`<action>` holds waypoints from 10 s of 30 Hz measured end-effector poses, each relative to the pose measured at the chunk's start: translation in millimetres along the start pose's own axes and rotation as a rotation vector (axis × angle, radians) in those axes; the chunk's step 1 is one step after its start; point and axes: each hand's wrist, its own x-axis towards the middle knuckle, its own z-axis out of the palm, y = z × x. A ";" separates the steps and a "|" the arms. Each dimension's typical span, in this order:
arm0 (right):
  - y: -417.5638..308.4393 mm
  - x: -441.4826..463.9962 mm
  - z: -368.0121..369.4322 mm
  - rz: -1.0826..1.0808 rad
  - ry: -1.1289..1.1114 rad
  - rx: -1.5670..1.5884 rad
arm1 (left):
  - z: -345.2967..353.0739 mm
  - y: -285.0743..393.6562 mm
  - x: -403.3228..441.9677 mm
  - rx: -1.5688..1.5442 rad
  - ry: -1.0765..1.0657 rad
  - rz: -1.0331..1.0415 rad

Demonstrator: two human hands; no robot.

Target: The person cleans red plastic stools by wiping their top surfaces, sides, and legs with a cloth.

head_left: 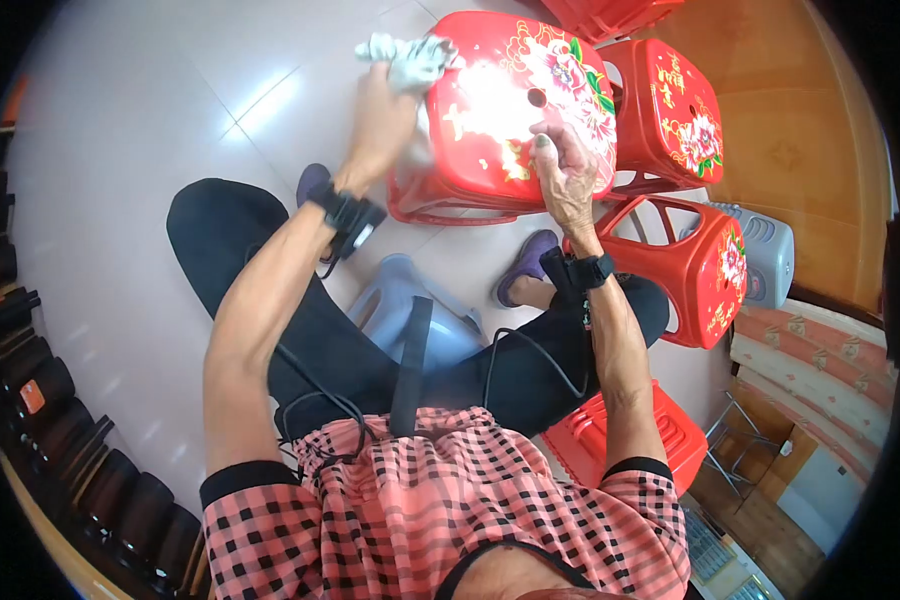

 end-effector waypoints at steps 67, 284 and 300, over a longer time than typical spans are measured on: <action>9.6 6.9 -2.8 -0.059 0.036 0.089 | 193.9 -225.1 -244.4 -0.207 -0.579 -0.547; 289.6 3.7 85.2 0.629 0.227 0.116 | 37.6 39.5 6.8 0.809 -0.666 0.493; 242.9 -169.9 119.0 0.560 0.139 -0.144 | 39.1 46.7 5.6 0.842 -0.668 0.543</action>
